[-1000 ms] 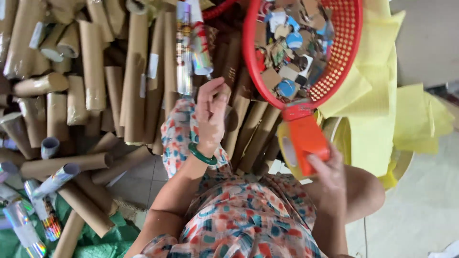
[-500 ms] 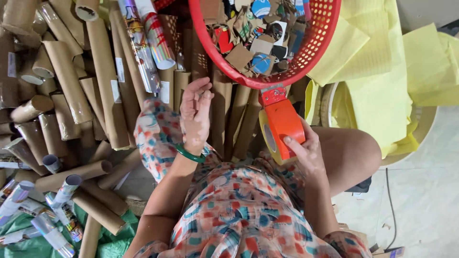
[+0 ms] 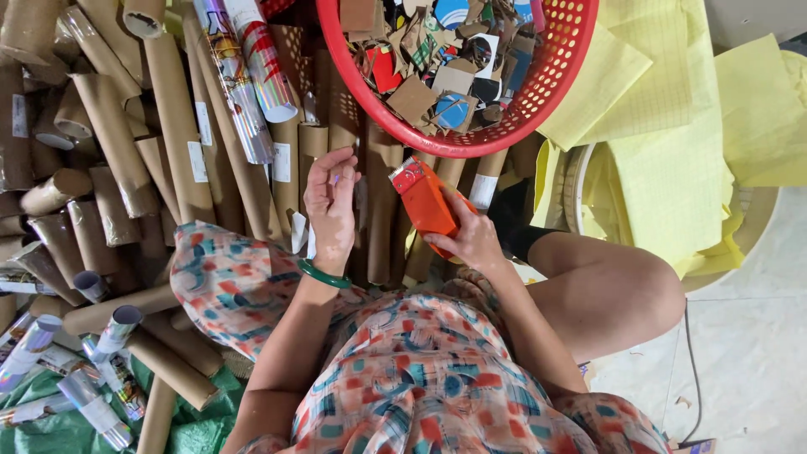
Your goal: The person seals the ends of cardboard tubes by hand and using a tape dispenser. The person places cardboard circles into the ends of the tubes and applies packing tape to secure them, handling multiple tubes and circular cardboard inserts.
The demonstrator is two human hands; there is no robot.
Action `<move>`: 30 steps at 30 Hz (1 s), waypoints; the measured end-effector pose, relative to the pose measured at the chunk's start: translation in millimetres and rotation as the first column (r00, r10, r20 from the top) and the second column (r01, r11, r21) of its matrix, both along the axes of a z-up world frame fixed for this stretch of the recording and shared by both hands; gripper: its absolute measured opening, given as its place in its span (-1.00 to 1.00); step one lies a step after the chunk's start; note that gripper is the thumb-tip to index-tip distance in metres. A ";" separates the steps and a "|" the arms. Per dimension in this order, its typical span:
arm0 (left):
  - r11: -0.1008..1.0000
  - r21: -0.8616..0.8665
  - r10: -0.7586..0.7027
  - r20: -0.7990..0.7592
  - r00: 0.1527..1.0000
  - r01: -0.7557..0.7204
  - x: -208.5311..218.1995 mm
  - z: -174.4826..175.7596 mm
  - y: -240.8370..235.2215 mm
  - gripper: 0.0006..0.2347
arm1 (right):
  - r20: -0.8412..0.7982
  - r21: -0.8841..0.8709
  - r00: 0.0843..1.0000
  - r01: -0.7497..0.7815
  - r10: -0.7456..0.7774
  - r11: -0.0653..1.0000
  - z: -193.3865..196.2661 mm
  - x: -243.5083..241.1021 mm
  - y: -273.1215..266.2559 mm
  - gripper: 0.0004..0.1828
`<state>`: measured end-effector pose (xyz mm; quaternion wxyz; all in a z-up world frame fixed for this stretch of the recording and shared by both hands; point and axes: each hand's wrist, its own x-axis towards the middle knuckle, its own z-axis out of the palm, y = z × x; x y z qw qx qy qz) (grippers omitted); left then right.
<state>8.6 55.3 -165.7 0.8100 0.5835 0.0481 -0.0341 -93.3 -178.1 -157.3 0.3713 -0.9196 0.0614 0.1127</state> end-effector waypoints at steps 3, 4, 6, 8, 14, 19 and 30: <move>1.000 0.016 0.016 -0.003 1.000 -0.016 1.7 -6.5 6.5 -0.80 | 0.013 0.009 1.000 0.009 -0.009 1.000 -17.6 -2.8 0.1 0.02; 0.998 -0.053 0.039 -0.009 0.999 -0.039 1.7 -13.0 8.7 -0.81 | 0.021 0.009 1.000 0.016 -0.016 1.000 -21.3 -3.2 0.5 0.03; 0.990 -0.121 0.071 -0.025 0.997 -0.073 -2.7 -21.7 11.8 -0.81 | 0.021 0.009 1.000 0.014 -0.014 1.000 -27.3 -5.7 6.4 0.04; 0.995 -0.072 0.069 0.070 0.995 -0.064 -5.0 -25.4 11.3 -0.79 | 0.068 -0.150 0.998 0.007 0.003 0.989 -33.0 -2.8 15.0 0.05; 0.997 -0.072 0.015 0.051 0.999 -0.011 -14.9 -35.2 6.7 -0.77 | 0.179 -0.298 0.978 -0.048 0.105 0.953 -84.2 25.0 49.1 0.14; 0.999 0.027 0.025 0.003 1.000 -0.025 -17.3 -20.0 10.8 -0.80 | 0.113 -0.172 0.981 -0.135 0.156 0.976 -147.8 6.5 60.9 0.25; 0.993 0.067 0.097 0.053 0.994 -0.100 -40.9 1.9 31.0 -0.81 | -0.218 -0.368 0.940 -0.330 0.264 0.870 -86.5 34.3 60.5 -0.09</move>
